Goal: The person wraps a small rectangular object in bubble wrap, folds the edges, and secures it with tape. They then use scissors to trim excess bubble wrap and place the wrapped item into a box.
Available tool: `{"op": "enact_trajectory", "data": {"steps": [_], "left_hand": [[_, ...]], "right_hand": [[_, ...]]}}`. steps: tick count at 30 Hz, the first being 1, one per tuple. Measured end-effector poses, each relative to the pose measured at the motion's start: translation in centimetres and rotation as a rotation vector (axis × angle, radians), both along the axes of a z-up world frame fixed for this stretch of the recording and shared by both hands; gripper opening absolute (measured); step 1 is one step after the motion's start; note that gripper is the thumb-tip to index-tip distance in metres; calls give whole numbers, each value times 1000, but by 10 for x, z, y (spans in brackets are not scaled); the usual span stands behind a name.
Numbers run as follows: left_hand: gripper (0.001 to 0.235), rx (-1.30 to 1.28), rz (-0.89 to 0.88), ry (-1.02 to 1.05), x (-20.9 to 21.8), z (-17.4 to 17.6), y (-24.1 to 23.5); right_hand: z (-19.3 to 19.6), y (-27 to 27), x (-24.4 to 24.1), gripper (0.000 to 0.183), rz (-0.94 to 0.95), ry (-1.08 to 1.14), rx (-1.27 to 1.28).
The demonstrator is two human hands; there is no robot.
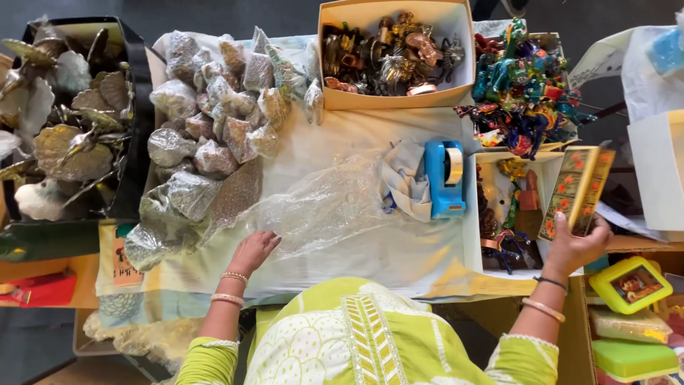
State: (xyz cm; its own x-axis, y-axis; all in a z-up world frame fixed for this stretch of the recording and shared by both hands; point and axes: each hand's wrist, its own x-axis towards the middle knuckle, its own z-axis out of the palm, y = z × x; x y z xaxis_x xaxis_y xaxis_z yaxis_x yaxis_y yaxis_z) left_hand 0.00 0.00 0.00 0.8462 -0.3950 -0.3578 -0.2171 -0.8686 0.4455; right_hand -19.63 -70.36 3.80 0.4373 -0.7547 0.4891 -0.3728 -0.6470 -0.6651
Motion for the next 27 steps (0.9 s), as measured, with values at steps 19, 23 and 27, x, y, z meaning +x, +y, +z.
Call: {"op": "enact_trajectory", "data": {"steps": [19,23,27], "left_hand": [[33,-729,353,354,30,-46,-51],[52,-1076,456,618,33,-19,-58],[68,-1213,605,716,34,-2,-66]], "right_hand": [[1,301,145,43,1006,105,1641],[-7,324,157,53,1062,261,1138],[16,348,171,58,1177,314,94]]}}
